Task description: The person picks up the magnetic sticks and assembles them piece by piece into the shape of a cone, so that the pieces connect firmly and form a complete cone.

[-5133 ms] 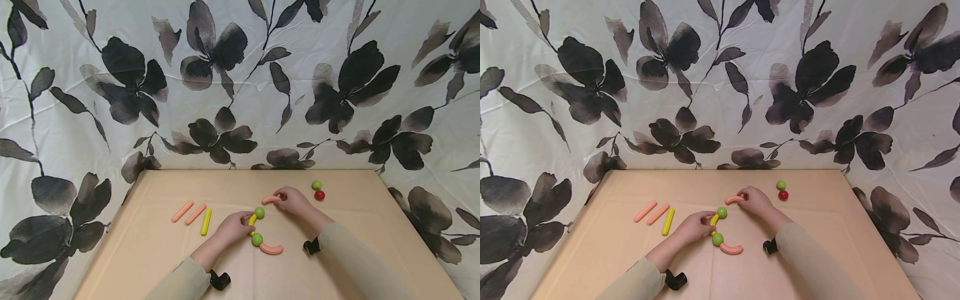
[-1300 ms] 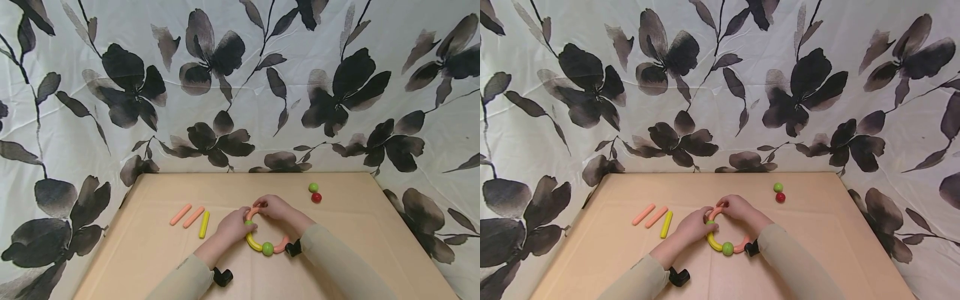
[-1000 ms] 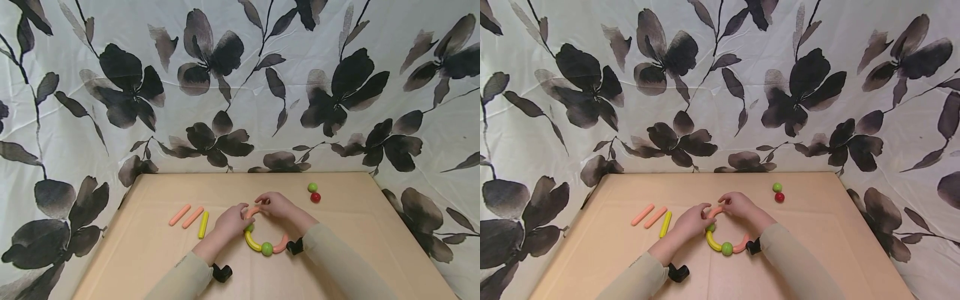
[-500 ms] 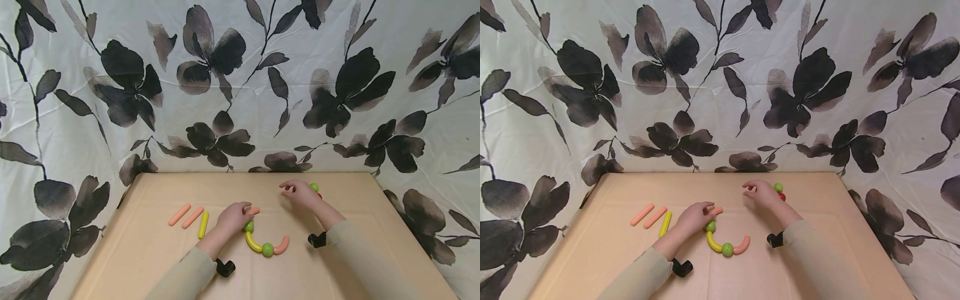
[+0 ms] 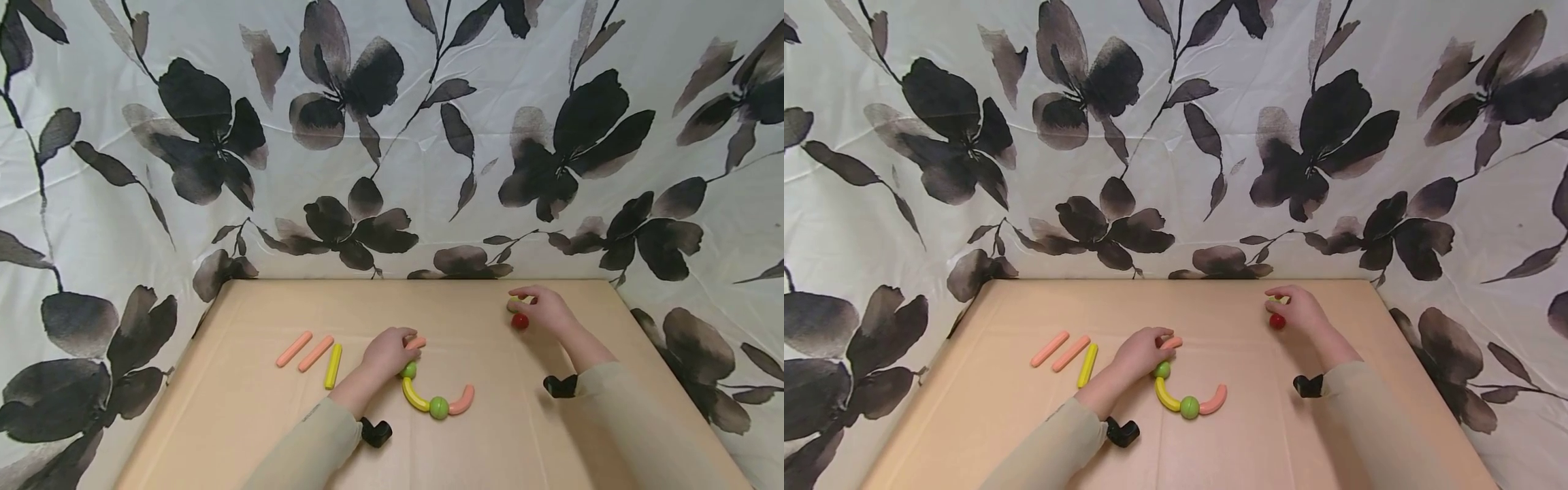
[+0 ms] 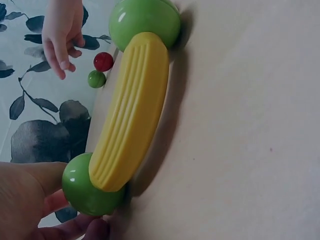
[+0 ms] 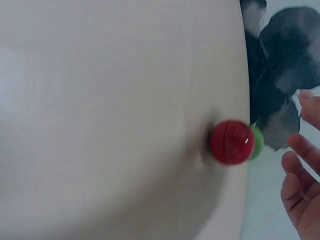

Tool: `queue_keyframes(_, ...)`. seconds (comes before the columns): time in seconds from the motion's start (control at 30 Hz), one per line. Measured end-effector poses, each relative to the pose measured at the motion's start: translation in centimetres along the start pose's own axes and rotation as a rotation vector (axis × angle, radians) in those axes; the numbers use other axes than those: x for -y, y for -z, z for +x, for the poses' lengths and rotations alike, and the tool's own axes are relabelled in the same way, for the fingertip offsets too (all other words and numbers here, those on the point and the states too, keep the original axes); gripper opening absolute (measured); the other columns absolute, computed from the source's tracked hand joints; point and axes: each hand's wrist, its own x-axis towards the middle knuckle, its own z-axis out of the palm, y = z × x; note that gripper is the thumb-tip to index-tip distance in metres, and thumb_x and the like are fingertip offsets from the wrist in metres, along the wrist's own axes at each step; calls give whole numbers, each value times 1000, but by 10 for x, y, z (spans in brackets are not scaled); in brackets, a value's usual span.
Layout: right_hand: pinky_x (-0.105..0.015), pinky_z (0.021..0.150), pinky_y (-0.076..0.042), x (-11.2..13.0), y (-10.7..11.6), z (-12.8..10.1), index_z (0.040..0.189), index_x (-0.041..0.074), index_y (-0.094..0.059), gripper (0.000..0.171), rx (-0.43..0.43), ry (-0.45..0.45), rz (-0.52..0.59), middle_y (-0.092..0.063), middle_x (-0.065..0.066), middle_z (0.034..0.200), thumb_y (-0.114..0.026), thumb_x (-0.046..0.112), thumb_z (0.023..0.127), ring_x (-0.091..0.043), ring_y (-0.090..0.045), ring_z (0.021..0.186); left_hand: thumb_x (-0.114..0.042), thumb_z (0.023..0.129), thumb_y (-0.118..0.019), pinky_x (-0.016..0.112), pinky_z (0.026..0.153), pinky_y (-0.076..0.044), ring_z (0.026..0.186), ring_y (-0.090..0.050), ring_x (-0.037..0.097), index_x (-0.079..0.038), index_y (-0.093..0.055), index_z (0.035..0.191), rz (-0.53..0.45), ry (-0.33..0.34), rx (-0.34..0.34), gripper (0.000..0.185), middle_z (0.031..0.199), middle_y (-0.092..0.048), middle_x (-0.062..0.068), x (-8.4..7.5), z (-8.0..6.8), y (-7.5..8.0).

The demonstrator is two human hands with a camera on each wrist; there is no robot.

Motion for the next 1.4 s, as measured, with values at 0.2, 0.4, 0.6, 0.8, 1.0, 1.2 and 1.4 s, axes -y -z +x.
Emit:
queue_keyframes(0.2,-42,80,-43,-14,0,5,137,5,-58,52,59,-85,51,-51,-22,130,-69,32,94,-34,-52,103,-33,90,-73,39,85,-49,97,-61,19,-16,-65,131,-22,27,22,46,107,-68,4,-1,4,-1)
queue_keyframes(0.4,-55,95,-41,-33,-7,16,139,2,-53,56,112,-127,85,-50,-28,132,-66,34,96,-42,-50,114,-33,90,-72,42,89,-48,105,-61,22,-15,-65,131,-40,29,51,46,114,-68,7,-2,7,0)
queue_keyframes(0.6,-54,95,-41,-40,-13,20,139,0,-51,56,132,-167,112,-51,-29,129,-66,33,96,-44,-48,114,-31,91,-71,41,90,-48,104,-61,22,-14,-66,129,-34,27,49,42,116,-68,7,-2,8,-2)
queue_keyframes(0.8,-56,97,-40,-41,-15,23,138,-1,-51,55,125,-166,94,-51,-30,127,-65,32,97,-45,-48,114,-29,92,-70,41,90,-48,97,-60,19,-13,-67,127,-40,42,49,39,115,-69,6,-2,8,-4)
queue_keyframes(1.0,-56,98,-38,-40,-15,26,136,-2,-53,54,122,-155,71,-54,-29,124,-64,33,97,-44,-50,112,-27,92,-70,42,91,-48,100,-61,20,-13,-68,126,-50,43,43,37,115,-69,5,-1,8,-5)
queue_keyframes(1.2,-56,97,-39,-38,-14,24,135,-1,-53,53,106,-159,68,-52,-29,125,-65,32,96,-44,-49,113,-28,92,-70,41,89,-48,95,-60,18,-14,-68,126,-48,53,47,37,113,-69,4,-1,9,-6)
queue_keyframes(1.4,-53,92,-41,-31,-12,20,136,1,-53,51,49,-131,95,-54,-26,123,-66,28,95,-42,-50,111,-27,92,-71,42,89,-48,96,-60,19,-14,-68,125,-60,67,36,35,111,-69,4,-2,10,-5)
